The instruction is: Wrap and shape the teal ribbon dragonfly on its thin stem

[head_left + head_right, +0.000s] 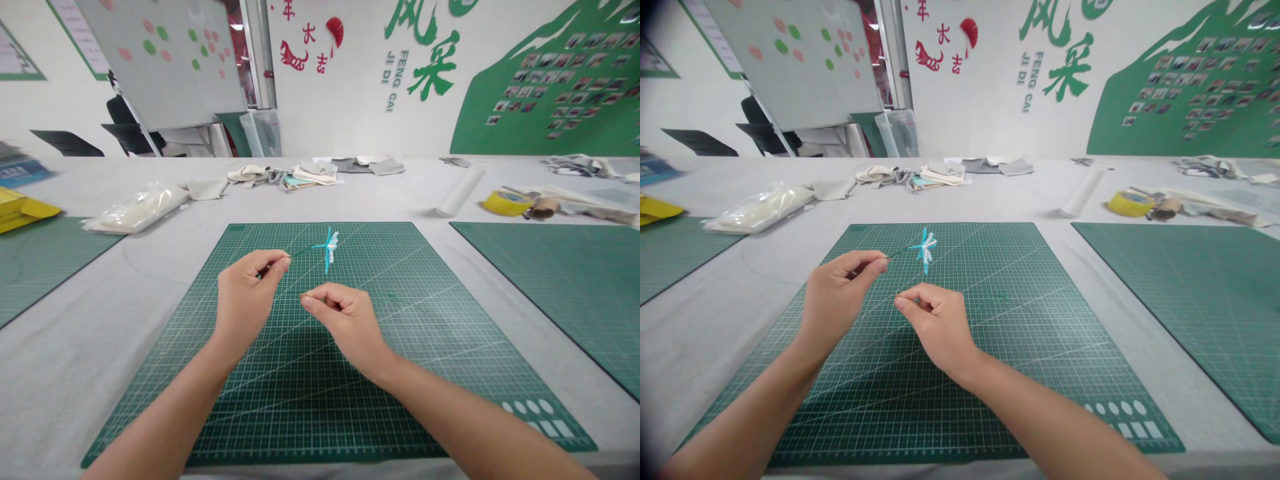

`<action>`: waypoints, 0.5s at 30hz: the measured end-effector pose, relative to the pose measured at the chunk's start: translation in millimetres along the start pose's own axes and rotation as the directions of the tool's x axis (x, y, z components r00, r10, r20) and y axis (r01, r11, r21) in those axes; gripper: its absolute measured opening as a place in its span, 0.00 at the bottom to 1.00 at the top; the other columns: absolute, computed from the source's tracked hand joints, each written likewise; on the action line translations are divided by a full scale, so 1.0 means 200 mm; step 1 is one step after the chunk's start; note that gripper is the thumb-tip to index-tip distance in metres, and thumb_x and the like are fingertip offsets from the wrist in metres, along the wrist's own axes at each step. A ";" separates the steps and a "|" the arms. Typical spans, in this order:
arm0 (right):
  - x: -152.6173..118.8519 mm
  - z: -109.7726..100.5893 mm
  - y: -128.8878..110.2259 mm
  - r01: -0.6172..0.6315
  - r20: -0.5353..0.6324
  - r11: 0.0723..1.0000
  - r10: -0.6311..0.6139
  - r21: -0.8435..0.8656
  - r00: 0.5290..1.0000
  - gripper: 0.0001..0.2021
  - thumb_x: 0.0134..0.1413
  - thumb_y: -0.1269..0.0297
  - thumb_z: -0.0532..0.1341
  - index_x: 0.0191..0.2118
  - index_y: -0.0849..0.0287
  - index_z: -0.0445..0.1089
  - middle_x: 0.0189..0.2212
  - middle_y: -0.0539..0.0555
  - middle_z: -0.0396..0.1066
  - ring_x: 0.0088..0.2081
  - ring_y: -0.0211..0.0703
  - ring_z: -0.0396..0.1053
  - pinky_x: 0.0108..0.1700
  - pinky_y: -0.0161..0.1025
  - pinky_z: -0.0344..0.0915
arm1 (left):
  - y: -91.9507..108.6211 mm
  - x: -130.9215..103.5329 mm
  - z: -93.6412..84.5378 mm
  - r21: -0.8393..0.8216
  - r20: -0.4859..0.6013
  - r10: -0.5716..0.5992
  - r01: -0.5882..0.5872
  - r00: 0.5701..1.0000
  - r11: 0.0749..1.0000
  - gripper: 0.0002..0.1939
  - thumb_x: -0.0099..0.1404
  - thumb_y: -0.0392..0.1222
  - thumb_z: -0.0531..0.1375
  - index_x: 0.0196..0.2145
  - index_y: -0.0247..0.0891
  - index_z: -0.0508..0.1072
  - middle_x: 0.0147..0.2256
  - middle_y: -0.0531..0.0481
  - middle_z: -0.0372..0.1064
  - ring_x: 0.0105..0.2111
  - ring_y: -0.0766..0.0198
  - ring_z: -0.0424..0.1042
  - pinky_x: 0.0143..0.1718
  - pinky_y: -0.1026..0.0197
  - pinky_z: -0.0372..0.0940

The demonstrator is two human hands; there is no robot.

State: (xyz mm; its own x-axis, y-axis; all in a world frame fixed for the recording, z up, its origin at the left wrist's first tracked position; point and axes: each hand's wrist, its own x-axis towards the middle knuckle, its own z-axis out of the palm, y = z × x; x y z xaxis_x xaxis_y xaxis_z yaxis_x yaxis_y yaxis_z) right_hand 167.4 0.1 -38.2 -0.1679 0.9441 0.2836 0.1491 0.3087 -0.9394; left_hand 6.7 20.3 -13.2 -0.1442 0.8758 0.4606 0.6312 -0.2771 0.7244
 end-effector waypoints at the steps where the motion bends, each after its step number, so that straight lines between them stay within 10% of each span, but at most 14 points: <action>1: -0.01 0.00 0.00 0.058 -0.009 0.997 -0.059 -0.048 0.998 0.07 0.56 0.67 0.62 0.28 0.58 0.75 0.18 0.45 0.65 0.21 0.32 0.59 0.25 0.33 0.56 | 0.00 0.00 0.00 0.013 -0.003 0.017 -0.016 1.000 1.000 0.06 0.63 0.42 0.60 0.33 0.41 0.78 0.32 0.55 0.76 0.30 0.66 0.70 0.33 0.62 0.62; 7: -0.02 -0.03 0.00 0.470 -0.006 0.808 -0.505 -0.354 0.863 0.07 0.59 0.72 0.59 0.36 0.61 0.75 0.26 0.51 0.74 0.27 0.34 0.69 0.31 0.33 0.63 | 0.00 -0.02 0.01 0.145 0.019 0.177 -0.178 0.984 0.973 0.07 0.66 0.41 0.58 0.35 0.41 0.77 0.32 0.54 0.75 0.32 0.64 0.71 0.36 0.61 0.63; 15: 0.01 -0.11 -0.03 0.548 -0.013 0.606 -0.678 -0.576 0.735 0.06 0.58 0.74 0.59 0.36 0.62 0.75 0.20 0.49 0.69 0.21 0.33 0.61 0.24 0.34 0.58 | 0.00 -0.04 0.03 0.293 0.088 0.352 -0.362 0.932 0.885 0.09 0.68 0.41 0.56 0.38 0.40 0.77 0.36 0.52 0.77 0.37 0.61 0.72 0.40 0.58 0.64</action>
State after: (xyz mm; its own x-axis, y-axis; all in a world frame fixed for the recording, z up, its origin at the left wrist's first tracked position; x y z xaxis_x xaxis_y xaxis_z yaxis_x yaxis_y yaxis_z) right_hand 187.0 2.7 -28.5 -0.2119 0.4863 0.8477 0.5598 0.7714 -0.3026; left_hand 11.3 15.3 -20.2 0.1547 0.7536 0.6389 0.8342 -0.4461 0.3242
